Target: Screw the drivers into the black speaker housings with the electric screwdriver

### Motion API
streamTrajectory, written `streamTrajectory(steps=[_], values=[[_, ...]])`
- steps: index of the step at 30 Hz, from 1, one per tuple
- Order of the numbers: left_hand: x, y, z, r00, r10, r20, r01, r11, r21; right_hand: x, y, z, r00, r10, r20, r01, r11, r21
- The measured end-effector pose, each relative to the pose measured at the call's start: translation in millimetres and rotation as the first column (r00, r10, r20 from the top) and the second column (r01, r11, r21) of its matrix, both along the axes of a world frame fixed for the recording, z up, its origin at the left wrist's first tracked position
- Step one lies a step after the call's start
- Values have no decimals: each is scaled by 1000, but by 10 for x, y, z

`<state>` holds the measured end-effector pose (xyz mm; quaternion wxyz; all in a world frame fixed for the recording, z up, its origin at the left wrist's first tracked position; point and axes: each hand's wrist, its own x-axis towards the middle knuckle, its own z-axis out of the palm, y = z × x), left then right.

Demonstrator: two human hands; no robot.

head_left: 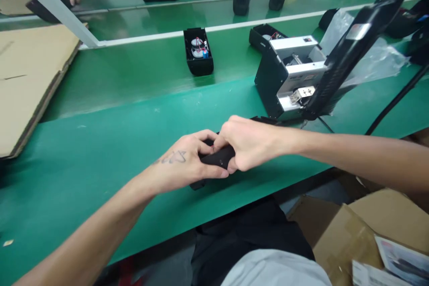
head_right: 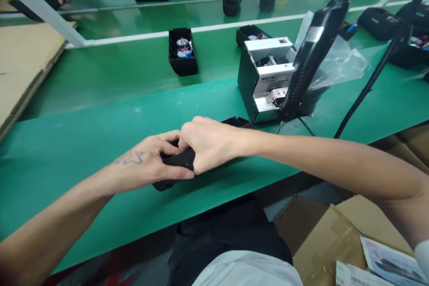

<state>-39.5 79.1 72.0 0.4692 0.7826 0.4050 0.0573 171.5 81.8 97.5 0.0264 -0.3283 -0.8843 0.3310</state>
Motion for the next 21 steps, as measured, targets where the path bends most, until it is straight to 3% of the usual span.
streamTrajectory(steps=[3,5,6,7,8,9,10,11,12,13,15,17,19,21], values=[[0,-189,-100,998,-55,-9,55,959,277,160,-257,90,998,52,-34,-44,978,203],[7,-377,-226,998,-53,-39,65,870,489,372,-424,137,981,-59,-184,117,939,324],[14,-482,-300,998,-35,-45,55,813,579,511,-485,143,930,-178,-321,297,879,374],[24,-587,-377,999,-14,-46,41,761,648,669,-524,132,821,-291,-491,511,759,403],[36,-687,-451,999,6,-39,23,713,701,841,-537,101,657,-378,-652,717,582,384],[48,-777,-518,999,23,-28,5,672,740,1020,-526,51,456,-388,-801,875,358,324],[60,-850,-574,999,35,-19,-8,643,766,1196,-493,-15,322,-330,-887,943,194,270],[71,-905,-616,999,48,-11,-21,624,781,1360,-445,-92,252,-333,-909,968,104,230],[79,-941,-645,998,56,3,-36,610,791,1503,-386,-176,212,-388,-897,977,55,207],[84,-958,-662,998,60,15,-48,604,795,1616,-324,-258,200,-471,-859,980,81,184],[80,-948,-668,997,67,34,-68,605,793,1741,-208,-403,188,-630,-754,973,222,57],[52,-901,-660,996,83,33,-76,590,804,1742,-125,-503,143,-671,-727,936,330,-120],[-2,-842,-667,999,41,-30,4,533,846,1668,-85,-559,57,-636,-770,911,349,-221],[-70,-791,-708,993,-41,-109,116,435,893,1583,-81,-572,29,-621,-784,883,382,-271]])
